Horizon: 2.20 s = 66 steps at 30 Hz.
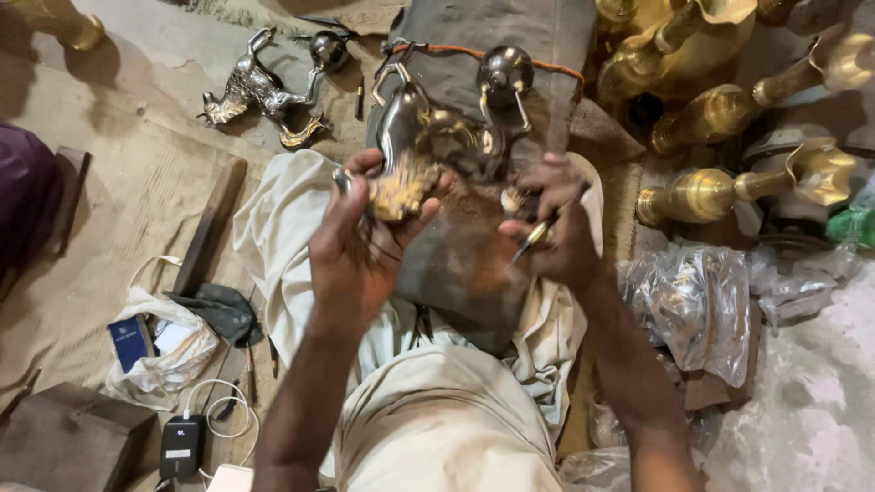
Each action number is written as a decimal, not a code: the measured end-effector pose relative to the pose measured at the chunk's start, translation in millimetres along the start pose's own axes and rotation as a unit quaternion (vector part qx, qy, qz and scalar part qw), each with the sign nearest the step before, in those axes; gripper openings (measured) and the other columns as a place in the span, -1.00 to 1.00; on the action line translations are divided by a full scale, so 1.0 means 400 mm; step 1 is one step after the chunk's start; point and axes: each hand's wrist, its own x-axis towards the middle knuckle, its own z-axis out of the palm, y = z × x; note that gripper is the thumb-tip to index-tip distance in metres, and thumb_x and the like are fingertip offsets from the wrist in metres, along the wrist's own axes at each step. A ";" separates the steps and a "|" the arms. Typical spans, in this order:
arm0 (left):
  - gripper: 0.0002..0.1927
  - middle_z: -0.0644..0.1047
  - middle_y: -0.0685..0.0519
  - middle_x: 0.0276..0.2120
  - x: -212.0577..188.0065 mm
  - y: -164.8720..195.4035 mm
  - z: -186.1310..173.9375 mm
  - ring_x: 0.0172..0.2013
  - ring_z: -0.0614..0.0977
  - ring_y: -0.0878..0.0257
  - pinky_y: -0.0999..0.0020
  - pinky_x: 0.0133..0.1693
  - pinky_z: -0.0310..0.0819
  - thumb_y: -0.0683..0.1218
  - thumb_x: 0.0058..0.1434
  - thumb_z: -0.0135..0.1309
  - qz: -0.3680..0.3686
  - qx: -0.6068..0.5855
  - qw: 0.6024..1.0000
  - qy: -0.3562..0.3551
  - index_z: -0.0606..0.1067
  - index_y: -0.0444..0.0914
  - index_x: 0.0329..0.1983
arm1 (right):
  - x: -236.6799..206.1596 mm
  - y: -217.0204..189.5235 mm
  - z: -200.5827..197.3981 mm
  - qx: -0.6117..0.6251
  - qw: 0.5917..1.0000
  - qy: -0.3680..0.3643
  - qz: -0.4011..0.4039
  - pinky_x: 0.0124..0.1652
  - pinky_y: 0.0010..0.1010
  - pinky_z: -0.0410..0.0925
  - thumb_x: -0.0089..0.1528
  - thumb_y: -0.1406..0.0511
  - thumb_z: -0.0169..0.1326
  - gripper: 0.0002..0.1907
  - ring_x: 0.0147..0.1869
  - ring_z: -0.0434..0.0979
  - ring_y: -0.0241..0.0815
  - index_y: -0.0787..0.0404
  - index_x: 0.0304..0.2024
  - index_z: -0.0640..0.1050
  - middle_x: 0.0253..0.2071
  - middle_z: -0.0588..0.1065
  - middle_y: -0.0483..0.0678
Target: The person sits on the floor holding a brass horse figurine against a padded sandbag and works its surface with a small punch tool, tapping the tool with a wooden mallet to press and refine details into the metal. They reposition and turn the figurine repeatedly to reach different areas, including the mane and legs.
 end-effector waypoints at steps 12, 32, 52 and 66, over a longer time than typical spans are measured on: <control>-0.41 0.48 0.04 0.23 -0.089 0.195 0.186 -0.08 0.36 0.27 0.34 -0.04 0.22 0.21 0.52 -0.24 0.148 0.641 0.752 -0.046 0.46 -0.23 0.37 | 0.336 0.040 -0.045 0.148 0.976 0.147 -0.067 -0.20 -0.43 0.50 0.44 0.43 0.19 -0.52 -0.09 0.44 -0.23 0.31 0.15 0.14 -0.13 0.30 0.02; -0.21 0.55 -0.13 0.25 -0.486 -0.029 -0.051 0.54 0.25 -0.38 -0.33 0.55 -0.09 0.54 0.18 -0.03 0.083 0.609 0.760 -0.210 0.48 -0.27 -0.10 | -0.004 -0.307 0.211 0.360 0.889 0.058 0.275 -0.38 -0.52 0.33 0.32 0.43 0.05 -0.74 -0.40 0.34 -0.40 0.13 -0.28 0.22 -0.40 0.33 -0.17; -0.11 0.43 -0.27 0.39 -0.246 0.071 -0.054 0.47 -0.11 -0.50 -0.36 0.37 -0.19 0.35 0.18 0.19 -0.246 0.456 0.730 -0.447 0.47 -0.37 0.36 | -0.162 -0.381 0.003 -0.003 0.974 0.002 0.225 0.49 -0.26 0.24 0.32 0.62 -0.12 -0.39 0.68 0.18 -0.02 0.11 0.38 0.26 0.42 0.39 0.04; -0.80 0.68 0.05 -0.24 -0.131 0.007 0.065 -0.22 0.69 0.17 0.24 -0.23 0.57 -0.16 0.28 0.20 -0.190 0.599 0.746 -0.221 0.60 -0.25 -0.03 | -0.327 -0.354 0.022 0.194 0.819 0.190 0.506 0.25 -0.13 0.29 0.34 0.27 -0.05 -0.31 0.44 0.36 -0.04 0.13 0.51 0.10 0.53 0.25 0.04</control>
